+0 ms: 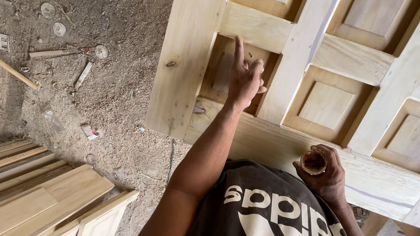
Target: The person mixes a brown paste in a small container and applies it by hand to the recessed panels of a wooden door frame. They rub the filler into the grooves and edges of the panels to fill gaps and smooth the surface.
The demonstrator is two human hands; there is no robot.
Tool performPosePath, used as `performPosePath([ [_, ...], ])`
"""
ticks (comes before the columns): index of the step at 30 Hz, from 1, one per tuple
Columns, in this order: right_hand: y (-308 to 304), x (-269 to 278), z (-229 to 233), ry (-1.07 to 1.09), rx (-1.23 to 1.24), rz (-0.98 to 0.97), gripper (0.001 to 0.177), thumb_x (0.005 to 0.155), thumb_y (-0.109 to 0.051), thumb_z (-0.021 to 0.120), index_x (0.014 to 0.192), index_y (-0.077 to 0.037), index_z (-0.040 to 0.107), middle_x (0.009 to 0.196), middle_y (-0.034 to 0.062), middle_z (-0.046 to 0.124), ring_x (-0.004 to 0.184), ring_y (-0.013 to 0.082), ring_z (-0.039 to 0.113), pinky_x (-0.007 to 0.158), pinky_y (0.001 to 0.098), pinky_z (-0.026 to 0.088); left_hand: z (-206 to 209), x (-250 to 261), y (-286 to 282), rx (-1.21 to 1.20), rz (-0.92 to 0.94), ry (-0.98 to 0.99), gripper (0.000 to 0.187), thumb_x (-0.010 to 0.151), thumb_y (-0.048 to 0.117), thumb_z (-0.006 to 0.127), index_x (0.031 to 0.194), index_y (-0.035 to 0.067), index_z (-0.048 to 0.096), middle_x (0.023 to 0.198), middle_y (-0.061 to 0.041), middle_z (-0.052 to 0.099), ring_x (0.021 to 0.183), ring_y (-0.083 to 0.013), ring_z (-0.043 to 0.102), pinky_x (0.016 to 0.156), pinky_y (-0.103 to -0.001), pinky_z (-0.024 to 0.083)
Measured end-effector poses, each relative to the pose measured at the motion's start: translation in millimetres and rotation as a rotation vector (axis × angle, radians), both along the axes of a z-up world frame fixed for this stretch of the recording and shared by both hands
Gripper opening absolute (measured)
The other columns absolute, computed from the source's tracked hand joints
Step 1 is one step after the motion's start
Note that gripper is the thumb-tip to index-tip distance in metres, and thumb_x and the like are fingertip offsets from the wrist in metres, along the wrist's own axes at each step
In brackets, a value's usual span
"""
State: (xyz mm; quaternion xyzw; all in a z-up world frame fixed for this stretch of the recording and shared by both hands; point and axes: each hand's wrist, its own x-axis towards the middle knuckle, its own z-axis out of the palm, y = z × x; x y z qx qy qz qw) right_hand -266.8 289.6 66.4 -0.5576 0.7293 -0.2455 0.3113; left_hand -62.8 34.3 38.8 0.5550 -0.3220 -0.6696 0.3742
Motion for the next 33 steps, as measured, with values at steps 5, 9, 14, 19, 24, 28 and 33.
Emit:
performPosePath([
  [5, -0.7, -2.0, -1.1, 0.002, -0.005, 0.012, 0.067, 0.07, -0.028, 0.091, 0.123, -0.002, 0.059, 0.117, 0.015, 0.066, 0.103, 0.0248, 0.071, 0.088, 0.0351, 0.061, -3.0, -14.0, 2.2, 0.038, 0.026, 0.071, 0.097, 0.091, 0.011, 0.053, 0.164, 0.023, -0.01, 0.081, -0.005, 0.056, 0.048, -0.0068, 0.05, 0.04, -0.029, 0.059],
  [9, -2.1, -3.3, -2.2, 0.008, 0.0, 0.023, 0.067, 0.071, -0.028, 0.091, 0.124, -0.002, 0.059, 0.117, 0.0154, 0.066, 0.104, 0.0252, 0.071, 0.089, 0.0353, 0.061, -2.9, -29.4, 9.2, 0.069, 0.058, 0.129, 0.099, 0.095, 0.015, 0.055, 0.165, 0.026, -0.015, 0.082, -0.005, 0.055, 0.055, -0.0063, 0.052, 0.046, -0.029, 0.063],
  [14, -1.3, -4.0, -3.5, -0.013, 0.005, 0.031, 0.068, 0.07, -0.029, 0.091, 0.124, -0.002, 0.059, 0.118, 0.0155, 0.065, 0.104, 0.0258, 0.071, 0.089, 0.0349, 0.061, -5.1, -44.2, 8.1, 0.075, 0.063, 0.158, 0.105, 0.095, 0.019, 0.057, 0.159, 0.031, -0.025, 0.086, -0.007, 0.061, 0.057, -0.0084, 0.055, 0.047, -0.034, 0.064],
  [19, -4.2, -3.1, -1.0, 0.016, 0.001, 0.041, 0.068, 0.071, -0.028, 0.091, 0.124, -0.003, 0.058, 0.119, 0.0156, 0.065, 0.104, 0.0265, 0.071, 0.089, 0.0356, 0.061, -3.6, -28.4, 12.0, 0.058, 0.065, 0.274, 0.1, 0.097, 0.021, 0.058, 0.164, 0.028, -0.017, 0.089, -0.007, 0.062, 0.058, -0.0072, 0.056, 0.046, -0.034, 0.064],
  [24, -2.8, -2.0, -0.4, 0.018, -0.002, 0.03, 0.068, 0.07, -0.027, 0.092, 0.124, -0.003, 0.059, 0.117, 0.0153, 0.065, 0.104, 0.0274, 0.07, 0.089, 0.0362, 0.061, -1.3, -20.8, 5.6, 0.092, 0.115, 0.296, 0.099, 0.098, 0.023, 0.056, 0.164, 0.028, -0.019, 0.096, -0.006, 0.066, 0.057, -0.0043, 0.054, 0.048, -0.033, 0.064],
  [28, -3.1, -1.7, 0.5, 0.004, 0.009, 0.013, 0.067, 0.071, -0.027, 0.091, 0.124, -0.002, 0.059, 0.117, 0.015, 0.066, 0.103, 0.0263, 0.071, 0.089, 0.0358, 0.061, 9.6, -48.5, -12.8, 0.184, 0.166, 0.345, 0.108, 0.097, 0.024, 0.055, 0.152, 0.035, -0.037, 0.1, -0.007, 0.067, 0.053, -0.0038, 0.045, 0.051, -0.034, 0.064],
  [33, -4.8, 0.3, 0.4, 0.014, -0.009, 0.019, 0.066, 0.07, -0.027, 0.091, 0.123, -0.002, 0.06, 0.116, 0.015, 0.066, 0.103, 0.0266, 0.071, 0.087, 0.0361, 0.061, 23.6, -50.4, -14.3, 0.257, 0.207, 0.492, 0.105, 0.099, 0.024, 0.055, 0.154, 0.038, -0.034, 0.102, -0.005, 0.063, 0.057, -0.0033, 0.045, 0.058, -0.036, 0.064],
])
